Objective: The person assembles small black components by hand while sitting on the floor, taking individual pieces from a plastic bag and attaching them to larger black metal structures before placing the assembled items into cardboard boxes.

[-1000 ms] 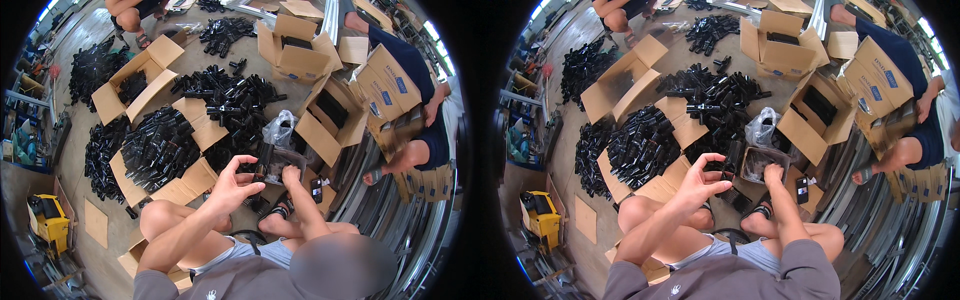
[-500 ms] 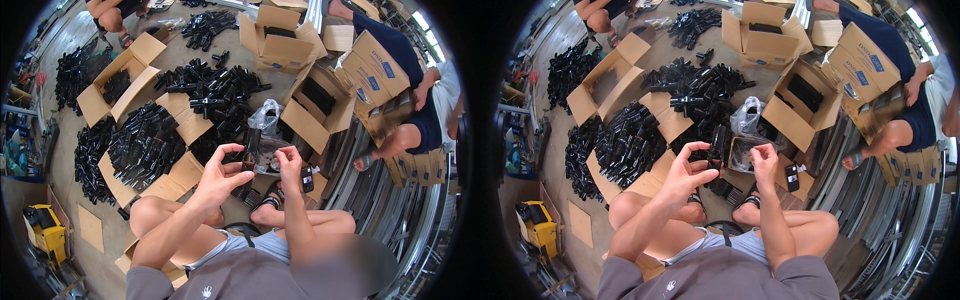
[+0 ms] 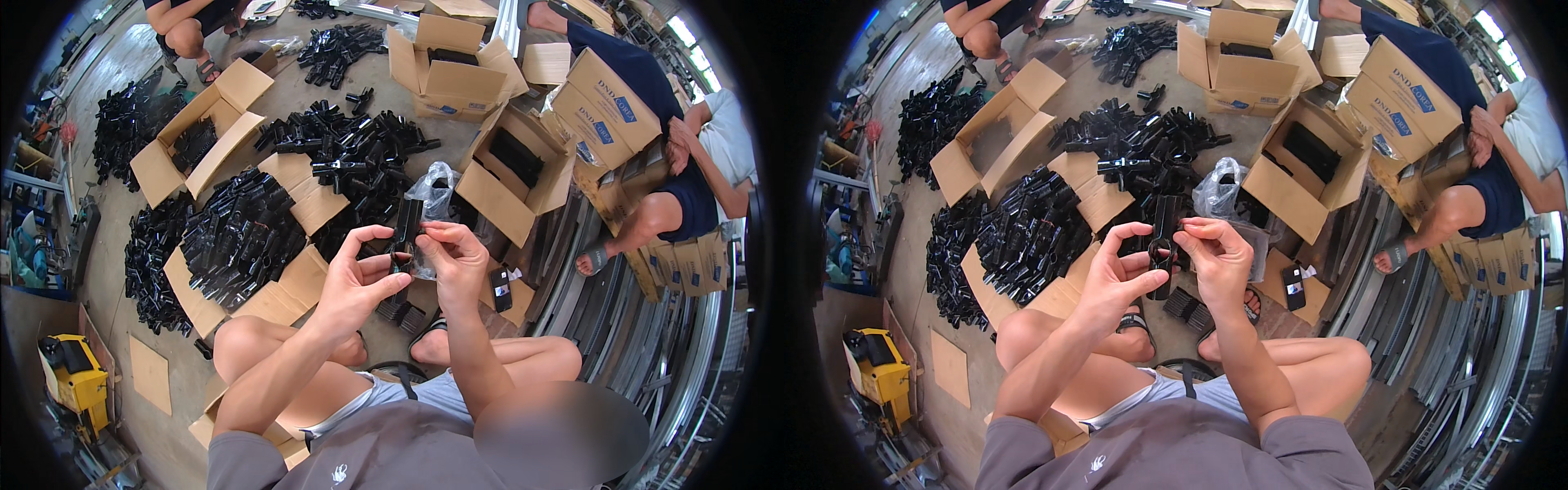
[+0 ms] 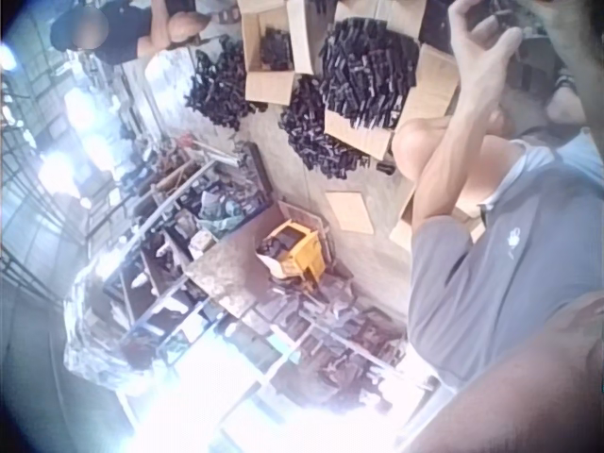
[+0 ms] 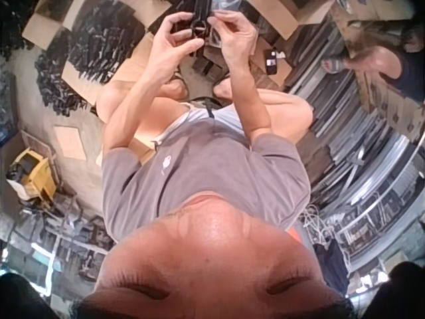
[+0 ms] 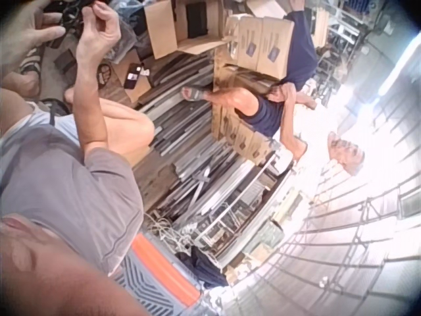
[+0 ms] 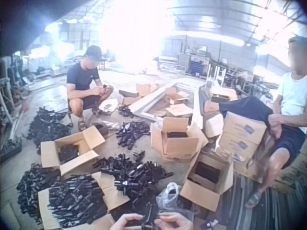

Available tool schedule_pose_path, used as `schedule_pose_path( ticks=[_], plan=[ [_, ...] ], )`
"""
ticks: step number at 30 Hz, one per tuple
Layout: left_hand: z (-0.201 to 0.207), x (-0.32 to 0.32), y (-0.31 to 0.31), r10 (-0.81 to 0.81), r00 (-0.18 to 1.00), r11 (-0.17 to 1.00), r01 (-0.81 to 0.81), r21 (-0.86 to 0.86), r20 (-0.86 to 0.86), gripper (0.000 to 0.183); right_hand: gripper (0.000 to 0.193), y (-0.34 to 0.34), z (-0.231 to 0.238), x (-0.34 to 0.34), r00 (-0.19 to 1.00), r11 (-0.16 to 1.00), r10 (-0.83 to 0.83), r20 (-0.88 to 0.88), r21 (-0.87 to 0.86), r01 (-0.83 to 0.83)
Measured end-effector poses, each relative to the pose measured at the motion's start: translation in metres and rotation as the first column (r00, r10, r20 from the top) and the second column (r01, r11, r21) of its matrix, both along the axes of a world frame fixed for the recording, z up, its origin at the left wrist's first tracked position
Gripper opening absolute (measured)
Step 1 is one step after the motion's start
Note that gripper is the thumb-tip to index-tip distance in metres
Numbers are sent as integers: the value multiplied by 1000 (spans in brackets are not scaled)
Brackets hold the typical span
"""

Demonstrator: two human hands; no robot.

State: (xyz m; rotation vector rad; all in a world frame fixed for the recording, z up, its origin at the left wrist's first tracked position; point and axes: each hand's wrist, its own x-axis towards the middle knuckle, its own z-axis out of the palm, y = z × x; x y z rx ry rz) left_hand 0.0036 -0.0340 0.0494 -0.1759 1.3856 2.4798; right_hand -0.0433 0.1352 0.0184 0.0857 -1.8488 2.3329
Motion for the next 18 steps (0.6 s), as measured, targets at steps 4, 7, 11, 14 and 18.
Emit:
schedule_pose_path(
  ticks=[4, 7, 11, 14, 18],
  plan=[
    [0, 1, -1, 5, 1000, 1000, -5, -10, -19, 60, 12, -2, 7, 4, 1000, 1000, 8, 0, 30, -8],
    [2, 1, -2, -6, 1000, 1000, 6, -5, -26, 60, 12, -1, 10, 7, 1000, 1000, 9, -24, 27, -8],
    [9, 2, -3, -5, 1000, 1000, 5, 23, -21, 60, 13, 1, 16, 10, 999, 994, 9, -49, 106, -4],
    [8, 2, -3, -9, 999, 1000, 9, 15, -31, 60, 13, -3, 27, 9, 999, 993, -33, -1, 116, 33],
    [8, 2, -2, -5, 998, 1000, 5, 3, -58, 60, 14, -1, 24, 10, 999, 984, -31, -19, 177, 34]
  ],
)
